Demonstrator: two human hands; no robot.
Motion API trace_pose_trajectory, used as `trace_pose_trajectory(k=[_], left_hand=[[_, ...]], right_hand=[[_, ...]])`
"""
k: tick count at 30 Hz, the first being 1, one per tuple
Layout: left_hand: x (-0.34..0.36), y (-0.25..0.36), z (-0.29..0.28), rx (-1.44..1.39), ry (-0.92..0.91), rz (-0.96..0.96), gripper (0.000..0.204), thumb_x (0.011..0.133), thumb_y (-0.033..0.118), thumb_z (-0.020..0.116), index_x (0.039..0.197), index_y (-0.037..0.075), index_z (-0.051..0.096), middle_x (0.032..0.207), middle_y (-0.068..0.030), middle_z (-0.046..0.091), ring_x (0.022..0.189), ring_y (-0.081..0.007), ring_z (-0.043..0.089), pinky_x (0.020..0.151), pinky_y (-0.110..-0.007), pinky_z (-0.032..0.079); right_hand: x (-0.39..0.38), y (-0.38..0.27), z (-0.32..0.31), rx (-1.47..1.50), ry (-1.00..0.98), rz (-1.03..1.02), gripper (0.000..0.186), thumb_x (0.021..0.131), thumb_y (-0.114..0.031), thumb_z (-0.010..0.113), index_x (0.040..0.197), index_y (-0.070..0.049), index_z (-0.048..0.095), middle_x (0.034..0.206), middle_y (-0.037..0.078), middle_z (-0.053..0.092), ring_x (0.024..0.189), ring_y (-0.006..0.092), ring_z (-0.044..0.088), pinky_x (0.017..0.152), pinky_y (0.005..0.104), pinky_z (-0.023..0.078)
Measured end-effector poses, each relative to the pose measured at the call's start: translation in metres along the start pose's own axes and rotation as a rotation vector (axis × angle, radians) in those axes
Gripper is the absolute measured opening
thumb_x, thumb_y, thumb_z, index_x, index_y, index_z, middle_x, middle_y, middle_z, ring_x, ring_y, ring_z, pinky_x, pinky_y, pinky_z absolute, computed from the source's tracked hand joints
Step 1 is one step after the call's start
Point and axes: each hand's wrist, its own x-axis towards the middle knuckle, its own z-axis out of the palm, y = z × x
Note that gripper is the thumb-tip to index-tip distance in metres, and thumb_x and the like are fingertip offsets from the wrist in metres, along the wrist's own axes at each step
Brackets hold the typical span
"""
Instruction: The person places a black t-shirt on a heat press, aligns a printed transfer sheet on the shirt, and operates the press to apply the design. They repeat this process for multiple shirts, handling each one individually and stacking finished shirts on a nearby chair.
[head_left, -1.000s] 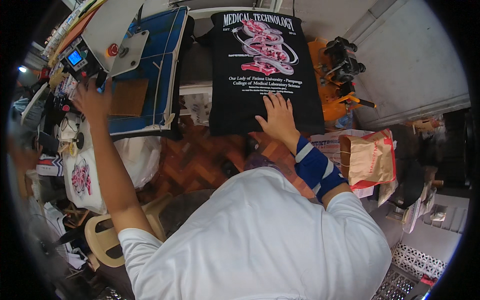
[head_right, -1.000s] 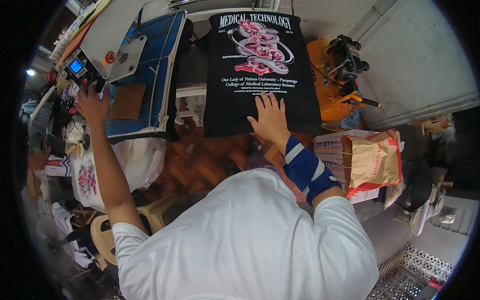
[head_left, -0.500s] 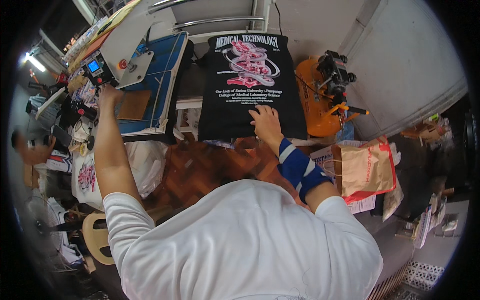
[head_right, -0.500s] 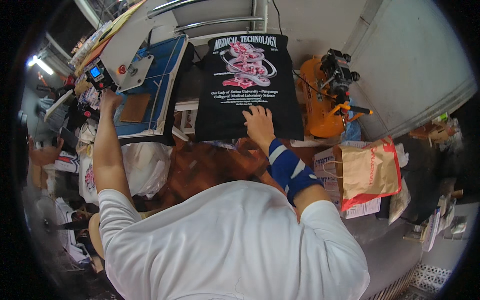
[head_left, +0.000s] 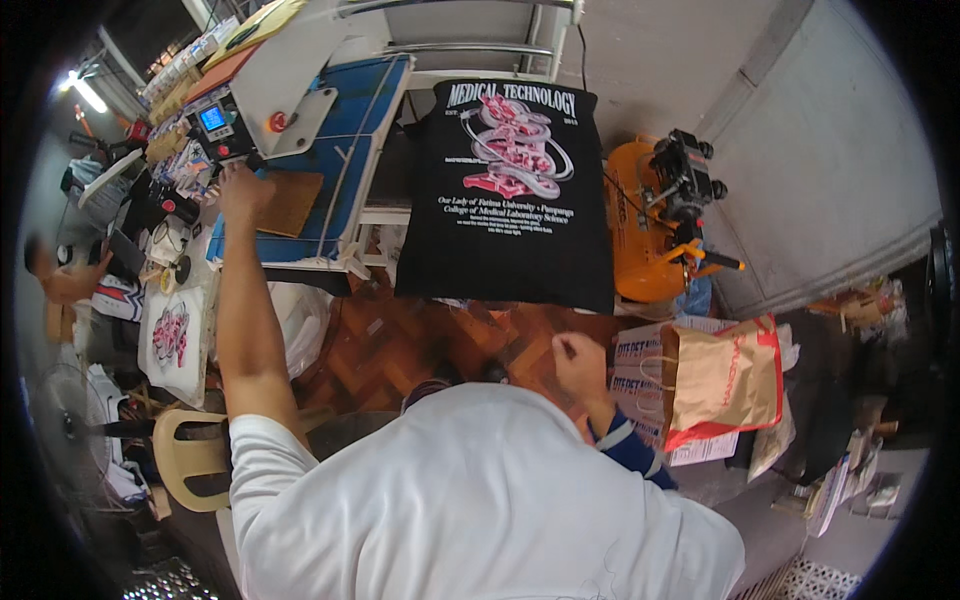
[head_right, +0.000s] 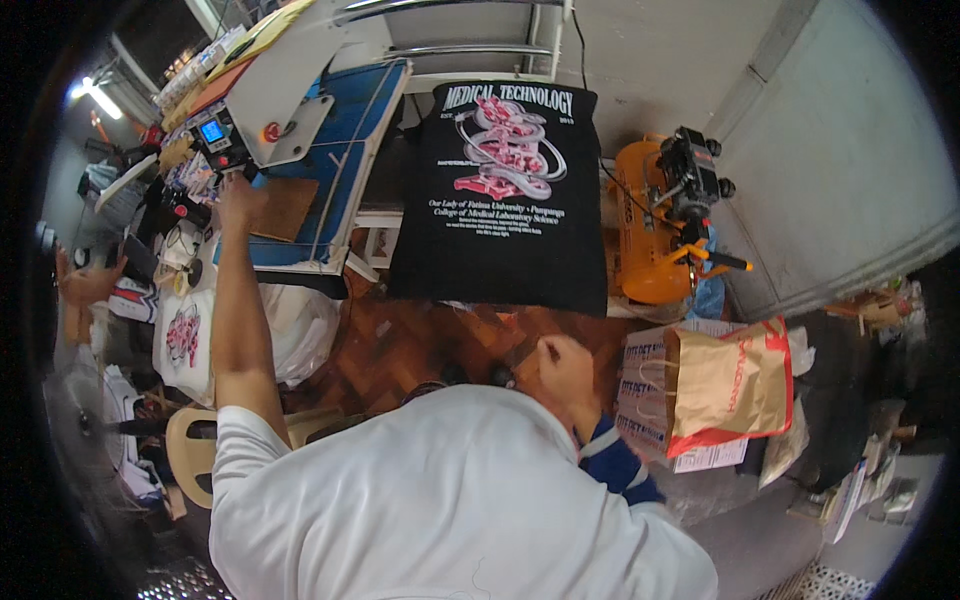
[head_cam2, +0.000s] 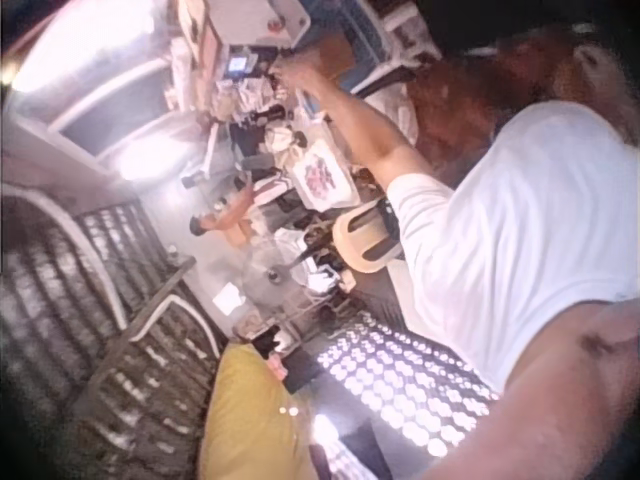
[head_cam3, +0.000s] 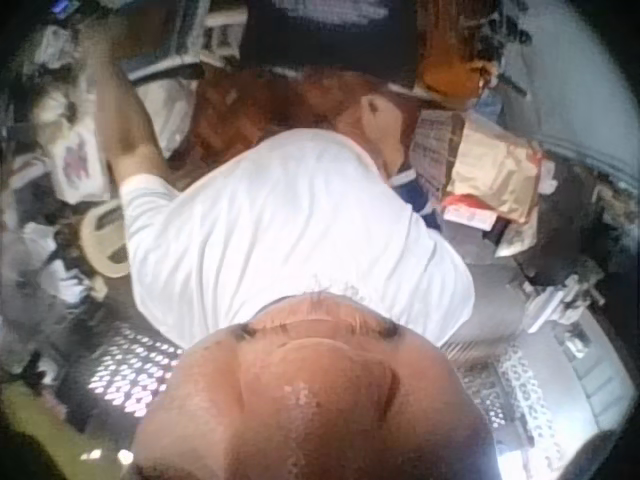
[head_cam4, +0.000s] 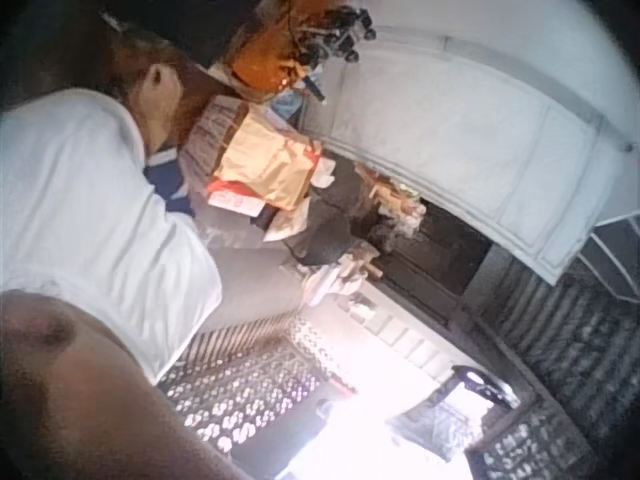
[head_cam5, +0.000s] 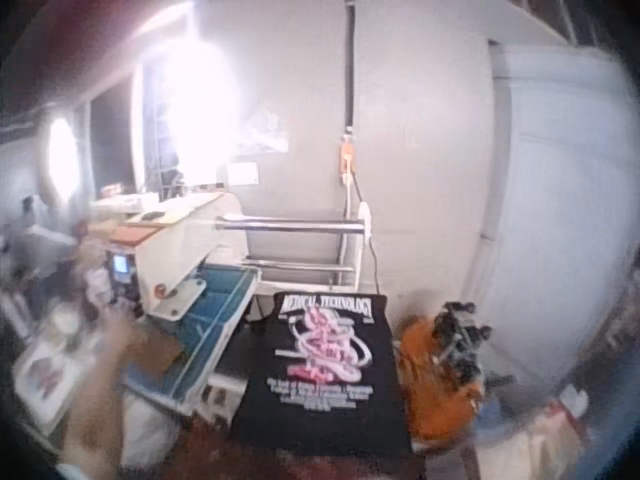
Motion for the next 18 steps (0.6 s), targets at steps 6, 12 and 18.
trace_pose_trajectory(k=[6, 12, 18], left_hand=[[-0.061, 0.070, 0.009, -0.253, 0.081, 0.083, 0.066, 0.085, 0.028, 0.064, 0.132, -0.016, 0.048, 0.134, -0.0369, 0.052, 0.128, -0.0501, 0.050, 0.115, -0.051, 0.038], [-0.132, 0.068, -0.024, -0.967, 0.087, 0.839, 0.037, 0.079, 0.007, 0.071, 0.116, 0.011, 0.071, 0.150, -0.0252, 0.047, 0.143, -0.0456, 0.040, 0.121, -0.055, 0.028], [-0.171, -0.134, 0.033, -1.058, 0.066, 0.205, 0.025, 0.084, 0.002, 0.070, 0.109, 0.003, 0.071, 0.125, -0.0187, 0.064, 0.111, -0.0374, 0.065, 0.095, -0.043, 0.053]], right_hand=[[0.057, -0.074, 0.050, 0.179, -0.123, -0.100, 0.014, 0.092, -0.012, 0.071, 0.098, 0.000, 0.074, 0.094, 0.017, 0.074, 0.084, 0.0279, 0.073, 0.076, 0.0356, 0.056], [0.174, -0.180, 0.073, 0.118, 0.038, -0.455, 0.012, 0.093, -0.008, 0.071, 0.101, 0.001, 0.073, 0.097, 0.013, 0.073, 0.090, 0.0228, 0.069, 0.083, 0.0323, 0.054], [0.232, -0.245, 0.151, 0.176, 0.451, -0.375, 0.060, 0.102, -0.024, 0.063, 0.153, 0.000, 0.042, 0.146, 0.022, 0.051, 0.135, 0.0290, 0.050, 0.112, 0.0391, 0.039]])
